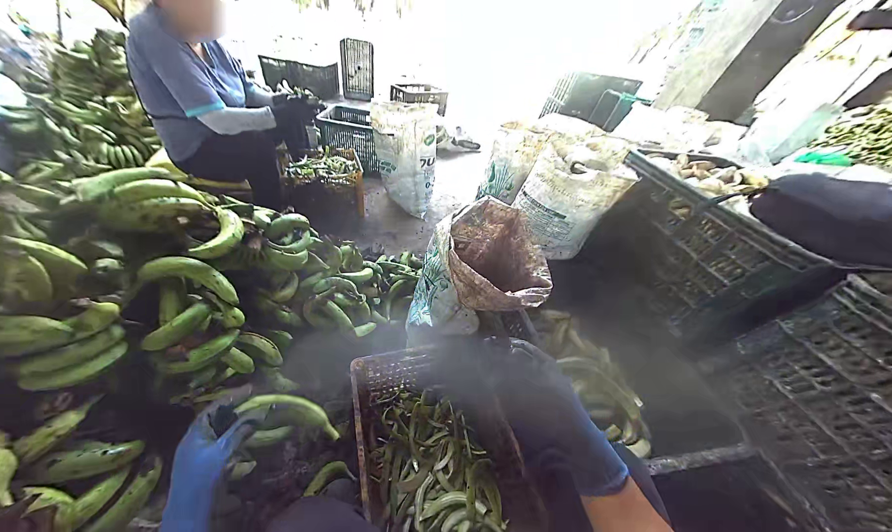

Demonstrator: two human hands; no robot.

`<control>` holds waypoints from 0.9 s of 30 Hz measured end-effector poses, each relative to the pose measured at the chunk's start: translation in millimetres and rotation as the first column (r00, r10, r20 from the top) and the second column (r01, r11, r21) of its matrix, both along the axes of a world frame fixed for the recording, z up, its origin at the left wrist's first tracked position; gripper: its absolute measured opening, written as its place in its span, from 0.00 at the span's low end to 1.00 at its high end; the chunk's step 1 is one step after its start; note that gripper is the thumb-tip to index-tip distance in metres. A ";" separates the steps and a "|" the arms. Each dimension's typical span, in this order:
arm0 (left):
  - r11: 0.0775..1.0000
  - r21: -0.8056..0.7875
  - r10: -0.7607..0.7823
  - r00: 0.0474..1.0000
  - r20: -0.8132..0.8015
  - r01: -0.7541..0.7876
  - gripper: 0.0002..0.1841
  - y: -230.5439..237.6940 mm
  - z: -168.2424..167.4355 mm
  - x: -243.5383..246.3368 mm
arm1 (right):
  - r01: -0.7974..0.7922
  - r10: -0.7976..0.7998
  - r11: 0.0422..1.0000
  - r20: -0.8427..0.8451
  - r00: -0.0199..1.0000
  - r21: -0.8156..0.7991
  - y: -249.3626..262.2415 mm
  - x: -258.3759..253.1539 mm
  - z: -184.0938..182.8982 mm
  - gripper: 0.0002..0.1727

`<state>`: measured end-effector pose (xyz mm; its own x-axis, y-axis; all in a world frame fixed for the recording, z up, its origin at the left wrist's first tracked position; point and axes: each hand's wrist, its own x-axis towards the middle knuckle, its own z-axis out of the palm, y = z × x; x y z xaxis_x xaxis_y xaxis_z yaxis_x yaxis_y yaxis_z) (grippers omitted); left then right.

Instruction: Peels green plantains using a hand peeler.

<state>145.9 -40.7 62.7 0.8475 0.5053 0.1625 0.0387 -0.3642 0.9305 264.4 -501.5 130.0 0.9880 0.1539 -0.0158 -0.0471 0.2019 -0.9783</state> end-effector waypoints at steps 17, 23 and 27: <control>0.691 -0.526 -0.440 0.865 0.240 0.497 0.21 -216.9 74.7 98.1 | -0.612 0.618 0.771 -0.027 0.786 -0.179 -14.6 -4.9 -12.3 0.25; 0.665 -0.485 -0.573 0.805 0.156 0.568 0.22 -212.9 72.3 90.0 | -0.650 0.682 0.658 -0.066 0.729 -0.379 -9.7 -1.0 -16.3 0.23; 0.606 -0.535 -0.580 0.787 0.208 0.588 0.25 -209.7 71.2 87.4 | -0.532 0.571 0.788 0.046 0.819 -0.309 -10.3 2.2 -16.8 0.25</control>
<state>233.3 -250.4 133.9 0.9945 -0.0969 0.0394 -0.0126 0.2626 0.9648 266.6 -511.7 113.2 0.7310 0.6822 -0.0174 0.0617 -0.0915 -0.9939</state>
